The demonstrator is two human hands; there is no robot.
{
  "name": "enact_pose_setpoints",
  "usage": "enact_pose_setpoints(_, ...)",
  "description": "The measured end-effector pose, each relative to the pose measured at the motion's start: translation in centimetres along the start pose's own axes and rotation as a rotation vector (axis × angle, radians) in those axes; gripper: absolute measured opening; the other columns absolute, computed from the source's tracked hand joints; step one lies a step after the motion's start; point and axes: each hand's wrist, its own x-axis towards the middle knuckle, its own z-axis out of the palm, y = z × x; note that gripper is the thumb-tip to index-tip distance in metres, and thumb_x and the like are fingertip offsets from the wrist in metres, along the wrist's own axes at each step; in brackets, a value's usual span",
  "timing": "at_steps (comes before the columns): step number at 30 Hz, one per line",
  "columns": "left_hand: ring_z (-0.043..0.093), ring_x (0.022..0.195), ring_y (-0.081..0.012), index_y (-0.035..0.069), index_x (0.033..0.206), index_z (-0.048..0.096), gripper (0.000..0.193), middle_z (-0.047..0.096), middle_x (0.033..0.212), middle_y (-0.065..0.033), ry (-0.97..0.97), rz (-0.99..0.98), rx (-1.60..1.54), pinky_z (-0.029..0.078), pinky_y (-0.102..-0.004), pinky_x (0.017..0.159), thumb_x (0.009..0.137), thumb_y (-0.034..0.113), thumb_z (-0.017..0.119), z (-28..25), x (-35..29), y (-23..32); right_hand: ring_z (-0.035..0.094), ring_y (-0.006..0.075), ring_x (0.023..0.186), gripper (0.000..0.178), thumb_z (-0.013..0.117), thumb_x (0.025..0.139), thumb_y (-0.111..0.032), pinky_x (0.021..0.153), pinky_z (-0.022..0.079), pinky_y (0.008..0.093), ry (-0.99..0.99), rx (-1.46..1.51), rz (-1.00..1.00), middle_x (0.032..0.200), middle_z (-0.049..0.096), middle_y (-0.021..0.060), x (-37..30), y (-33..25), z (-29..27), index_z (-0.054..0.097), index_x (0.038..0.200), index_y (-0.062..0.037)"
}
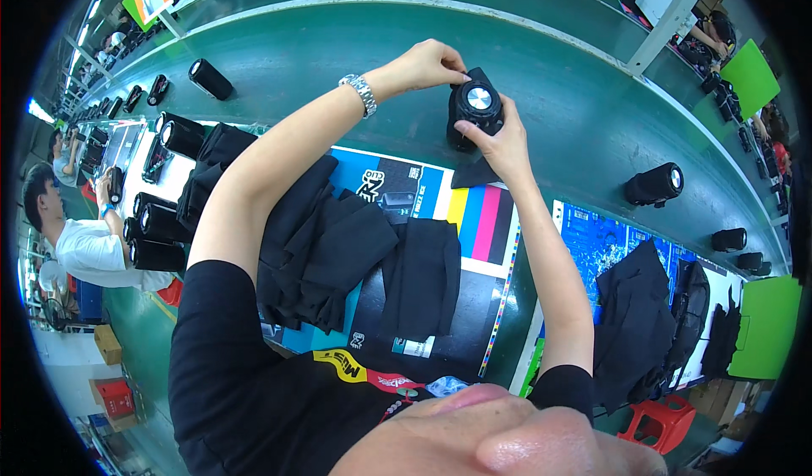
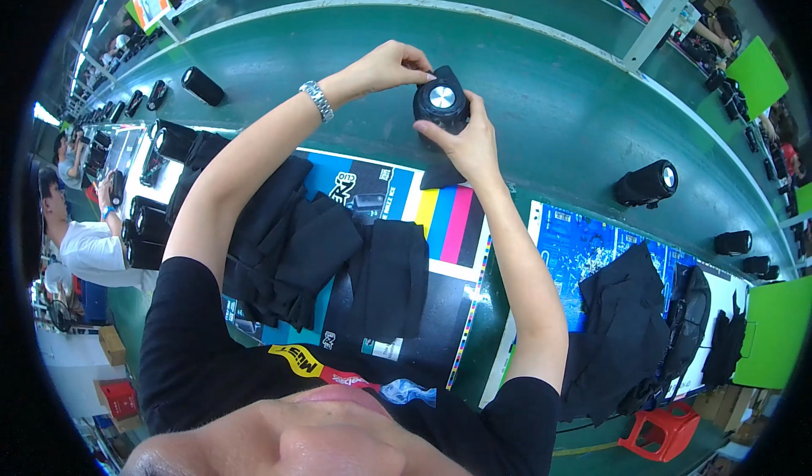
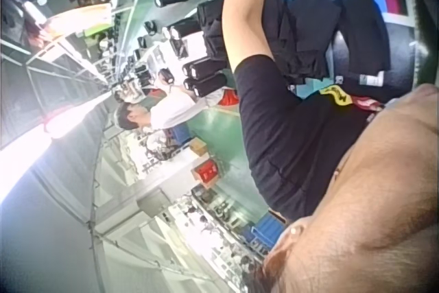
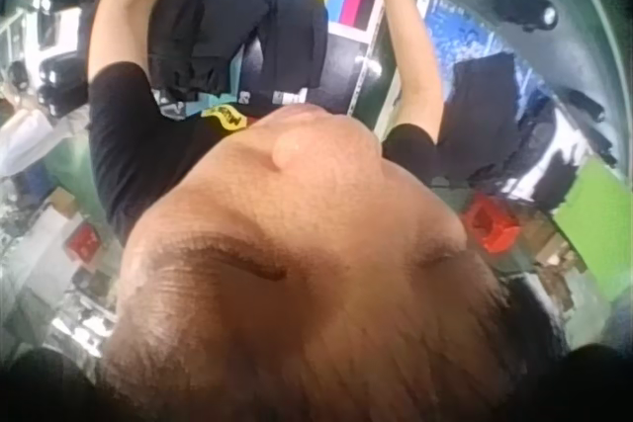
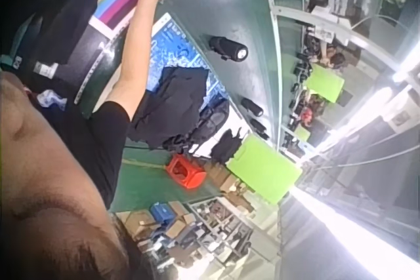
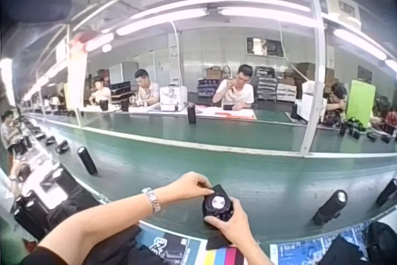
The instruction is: The person fits black fabric covers onto several electronic speakers and places them back onto the assembly table.
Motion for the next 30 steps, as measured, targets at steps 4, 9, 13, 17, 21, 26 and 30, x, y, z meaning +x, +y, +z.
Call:
enact_pose_setpoints(4,0.062,0.078,-0.0146,0.002,0.092,0.07,0.019,0.068,0.082,-0.0096,0.066,0.114,-0.134,0.049,-0.0276,0.073,0.081,0.018,0.07,0.5,0.4,1.5,0.065,0.0276,0.097,0.07,0.082,0.068,-0.04,0.084,0.05,0.0344,0.052,0.038,0.052,0.104,0.066,0.0202,0.1,-0.2,-0.1,0.055,0.116,0.0027)
enact_pose_setpoints(9,0.061,0.076,-0.013,0.001,0.092,0.07,0.017,0.068,0.082,-0.0081,0.176,0.27,-0.091,0.049,-0.0264,0.072,0.083,0.016,0.069,0.9,0.1,2.9,0.068,0.0213,0.083,0.06,0.082,0.066,-0.044,0.074,0.052,0.0305,0.041,0.07,0.074,0.088,0.069,0.0147,0.5,0.0,-0.8,0.064,0.098,0.0029)
enact_pose_setpoints(13,0.058,0.073,-0.0101,0.003,0.09,0.07,0.013,0.067,0.082,-0.0047,0.214,0.352,-0.16,0.046,-0.0236,0.066,0.084,0.014,0.068,1.6,-0.4,3.9,0.068,0.019,0.077,0.061,0.082,0.063,-0.048,0.07,0.052,0.0297,-0.007,0.063,0.131,0.082,0.069,0.0126,1.6,0.7,-2.0,0.067,0.091,0.0035)
enact_pose_setpoints(17,0.056,0.072,-0.0073,0.004,0.09,0.071,0.012,0.067,0.084,-0.0018,0.189,0.393,-0.125,0.044,-0.0203,0.064,0.086,0.014,0.067,1.9,-1.1,5.2,0.067,0.0163,0.074,0.063,0.081,0.062,-0.052,0.068,0.051,0.0282,-0.029,0.071,0.148,0.079,0.069,0.011,2.2,0.9,-3.5,0.067,0.088,0.0035)
enact_pose_setpoints(21,0.057,0.073,-0.0074,0.004,0.092,0.071,0.014,0.068,0.087,-0.0014,0.21,0.31,-0.115,0.043,-0.0202,0.063,0.086,0.016,0.067,1.8,-2.2,4.7,0.068,0.0216,0.082,0.072,0.082,0.061,-0.053,0.074,0.052,0.0308,-0.104,-0.077,0.16,0.088,0.069,0.0142,1.9,0.7,-4.0,0.064,0.101,0.0041)
enact_pose_setpoints(26,0.057,0.081,-0.007,0.008,0.099,0.071,0.019,0.068,0.094,0.0004,0.203,0.406,-0.144,0.043,-0.022,0.067,0.086,0.021,0.068,2.7,-2.6,5.8,0.066,0.0234,0.085,0.079,0.083,0.066,-0.041,0.077,0.052,0.032,-0.25,-0.131,0.033,0.118,0.061,0.0199,0.4,3.0,-9.0,0.054,0.122,0.006)
enact_pose_setpoints(30,0.057,0.087,-0.0096,0.007,0.113,0.065,0.031,0.064,0.107,-0.0029,0.311,0.351,-0.384,0.044,-0.0236,0.075,0.089,0.026,0.065,3.3,-1.2,5.6,0.064,0.0171,0.075,0.05,0.076,0.075,-0.033,0.068,0.05,0.0293,-0.334,-0.16,0.251,0.099,0.069,0.0135,1.3,2.2,-12.8,0.065,0.108,0.0033)
